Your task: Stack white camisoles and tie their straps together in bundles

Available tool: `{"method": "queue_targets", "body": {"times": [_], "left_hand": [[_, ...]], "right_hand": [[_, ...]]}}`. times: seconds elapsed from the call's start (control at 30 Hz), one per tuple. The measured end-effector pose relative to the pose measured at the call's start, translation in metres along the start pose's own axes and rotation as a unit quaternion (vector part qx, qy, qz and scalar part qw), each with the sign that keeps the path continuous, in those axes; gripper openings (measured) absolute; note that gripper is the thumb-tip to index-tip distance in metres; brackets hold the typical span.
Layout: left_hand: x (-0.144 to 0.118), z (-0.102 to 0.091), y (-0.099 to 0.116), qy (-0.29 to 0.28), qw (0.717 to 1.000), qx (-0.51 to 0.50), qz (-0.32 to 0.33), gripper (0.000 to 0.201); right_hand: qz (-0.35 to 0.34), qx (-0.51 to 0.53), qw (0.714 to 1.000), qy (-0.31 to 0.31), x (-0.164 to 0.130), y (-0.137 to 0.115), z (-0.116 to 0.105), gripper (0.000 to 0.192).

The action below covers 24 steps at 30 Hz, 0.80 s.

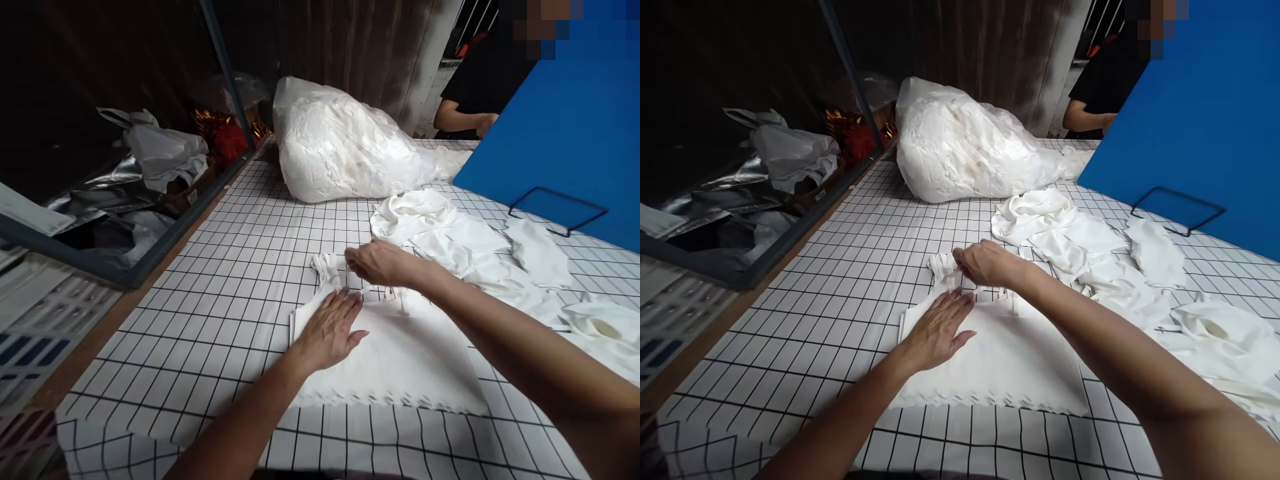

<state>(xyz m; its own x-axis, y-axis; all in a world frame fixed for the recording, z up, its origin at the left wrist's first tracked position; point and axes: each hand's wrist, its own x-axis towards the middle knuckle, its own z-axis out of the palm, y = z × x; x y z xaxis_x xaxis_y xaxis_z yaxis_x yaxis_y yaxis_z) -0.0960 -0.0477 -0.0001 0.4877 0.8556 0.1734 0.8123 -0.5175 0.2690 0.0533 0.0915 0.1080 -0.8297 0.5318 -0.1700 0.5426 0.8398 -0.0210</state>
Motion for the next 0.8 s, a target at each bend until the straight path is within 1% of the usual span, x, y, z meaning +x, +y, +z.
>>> {"method": "queue_targets", "body": {"times": [0.07, 0.13, 0.17, 0.23, 0.27, 0.33, 0.4, 0.47, 0.5, 0.57, 0.63, 0.73, 0.8], "left_hand": [[0.001, 0.001, -0.001, 0.004, 1.000, -0.006, 0.005, 0.058], [0.001, 0.001, -0.001, 0.001, 1.000, -0.011, 0.008, 0.058], [0.001, 0.000, -0.001, -0.002, 1.000, -0.011, 0.007, 0.058], [0.002, 0.000, -0.001, -0.004, 1.000, -0.009, 0.004, 0.057], [0.002, -0.001, -0.001, -0.006, 1.000, -0.008, 0.003, 0.057], [0.003, -0.001, -0.001, -0.006, 1.000, -0.009, 0.002, 0.058], [0.003, -0.002, 0.000, -0.001, 1.000, -0.011, 0.003, 0.057], [0.003, -0.002, 0.001, 0.008, 1.000, -0.013, 0.007, 0.055], [0.003, -0.003, 0.001, 0.013, 1.000, -0.014, 0.008, 0.054], [0.004, -0.003, 0.002, 0.020, 1.000, -0.012, 0.006, 0.052], [0.004, -0.003, 0.002, 0.017, 1.000, -0.008, -0.002, 0.049], [0.005, -0.003, 0.002, -0.003, 1.000, -0.006, 0.000, 0.043], [0.006, -0.003, 0.002, -0.012, 1.000, -0.003, 0.007, 0.042]], "right_hand": [[-0.017, 0.067, 0.997, -0.046, -0.049, -0.021, -0.016, 0.020], [-0.038, 0.161, 0.982, -0.090, -0.094, -0.041, -0.026, 0.019], [-0.053, 0.194, 0.974, -0.107, -0.111, -0.049, -0.028, 0.017], [-0.071, 0.263, 0.952, -0.138, -0.130, -0.057, -0.025, 0.017], [-0.062, 0.295, 0.943, -0.140, -0.133, -0.058, -0.021, 0.019], [0.005, 0.360, 0.925, -0.120, -0.125, -0.053, -0.008, 0.024], [0.082, 0.426, 0.896, -0.093, -0.107, -0.046, 0.009, 0.031], [0.116, 0.482, 0.865, -0.076, -0.085, -0.040, 0.027, 0.036], [0.124, 0.492, 0.859, -0.063, -0.074, -0.038, 0.035, 0.038], [0.152, 0.477, 0.865, -0.022, -0.052, -0.037, 0.046, 0.039], [0.183, 0.457, 0.871, 0.000, -0.033, -0.037, 0.052, 0.037], [0.192, 0.443, 0.876, -0.002, -0.015, -0.040, 0.053, 0.032], [0.196, 0.437, 0.878, 0.003, -0.010, -0.044, 0.053, 0.025]]}}
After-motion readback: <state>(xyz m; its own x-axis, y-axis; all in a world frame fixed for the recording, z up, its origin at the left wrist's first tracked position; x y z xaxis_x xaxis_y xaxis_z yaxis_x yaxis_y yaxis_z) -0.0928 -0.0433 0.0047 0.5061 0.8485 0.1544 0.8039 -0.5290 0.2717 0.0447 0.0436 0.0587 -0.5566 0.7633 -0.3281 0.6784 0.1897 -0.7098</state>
